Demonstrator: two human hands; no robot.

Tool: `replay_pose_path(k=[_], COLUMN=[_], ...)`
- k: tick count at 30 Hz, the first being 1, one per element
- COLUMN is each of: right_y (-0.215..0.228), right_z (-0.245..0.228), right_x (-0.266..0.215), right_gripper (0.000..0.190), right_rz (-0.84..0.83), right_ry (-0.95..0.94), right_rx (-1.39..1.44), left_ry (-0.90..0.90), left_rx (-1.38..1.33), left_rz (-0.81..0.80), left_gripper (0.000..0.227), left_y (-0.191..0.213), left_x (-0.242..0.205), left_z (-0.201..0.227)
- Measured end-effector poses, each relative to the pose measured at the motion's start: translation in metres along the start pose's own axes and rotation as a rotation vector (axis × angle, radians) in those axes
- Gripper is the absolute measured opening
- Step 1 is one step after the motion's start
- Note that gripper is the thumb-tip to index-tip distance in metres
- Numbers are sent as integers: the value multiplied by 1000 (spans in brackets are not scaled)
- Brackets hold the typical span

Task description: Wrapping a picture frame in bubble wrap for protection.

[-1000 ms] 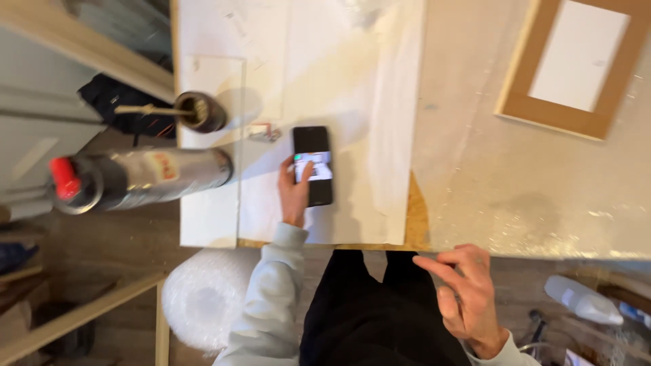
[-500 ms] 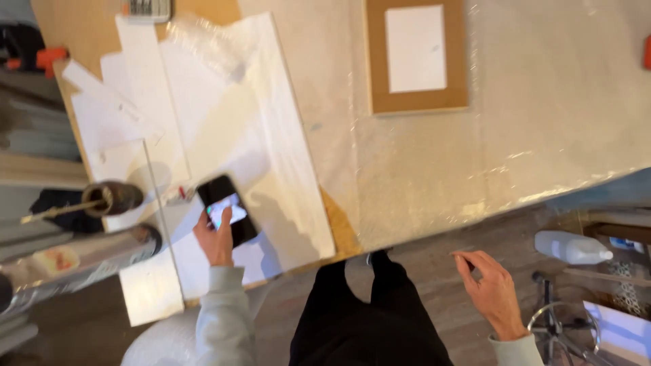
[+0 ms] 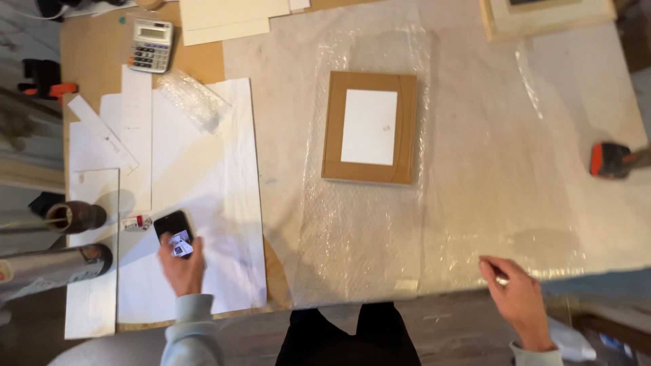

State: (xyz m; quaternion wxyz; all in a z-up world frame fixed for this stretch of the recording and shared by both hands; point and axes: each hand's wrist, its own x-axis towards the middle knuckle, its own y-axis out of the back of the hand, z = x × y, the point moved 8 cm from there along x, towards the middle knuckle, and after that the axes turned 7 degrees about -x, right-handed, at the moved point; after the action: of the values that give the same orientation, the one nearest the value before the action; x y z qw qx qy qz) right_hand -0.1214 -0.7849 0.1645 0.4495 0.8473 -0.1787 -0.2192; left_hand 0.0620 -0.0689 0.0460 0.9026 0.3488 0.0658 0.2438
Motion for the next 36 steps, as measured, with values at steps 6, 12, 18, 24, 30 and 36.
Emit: replay_pose_path(k=[6,12,18,24,30,36], right_y=[-17,-61,-125,-162,-170,-154], right_z=[-16,-55,-88,-104,-99,-131], right_x=[94,172,225,229,246,231], right_gripper=[32,35,42,56,60,65], right_rz=[-218,-308,-344,-219,-204,-229], right_ry=[76,207,170,67,-78,-163], right_rx=[84,200,440,586,732,580], left_ry=[43,92,-20,-139,-161,-127], left_rx=[-245,-198,-342,-429,-270,-211], left_rz=[-319,-545,-565,-605,-605,-619], left_gripper=[65,60,63,76,83,80], left_y=[-54,-88,-155,-263,-346,-361], left_x=[-106,-175,-155,-69,-14,-10], left_z=[115,137,196,245,278,265])
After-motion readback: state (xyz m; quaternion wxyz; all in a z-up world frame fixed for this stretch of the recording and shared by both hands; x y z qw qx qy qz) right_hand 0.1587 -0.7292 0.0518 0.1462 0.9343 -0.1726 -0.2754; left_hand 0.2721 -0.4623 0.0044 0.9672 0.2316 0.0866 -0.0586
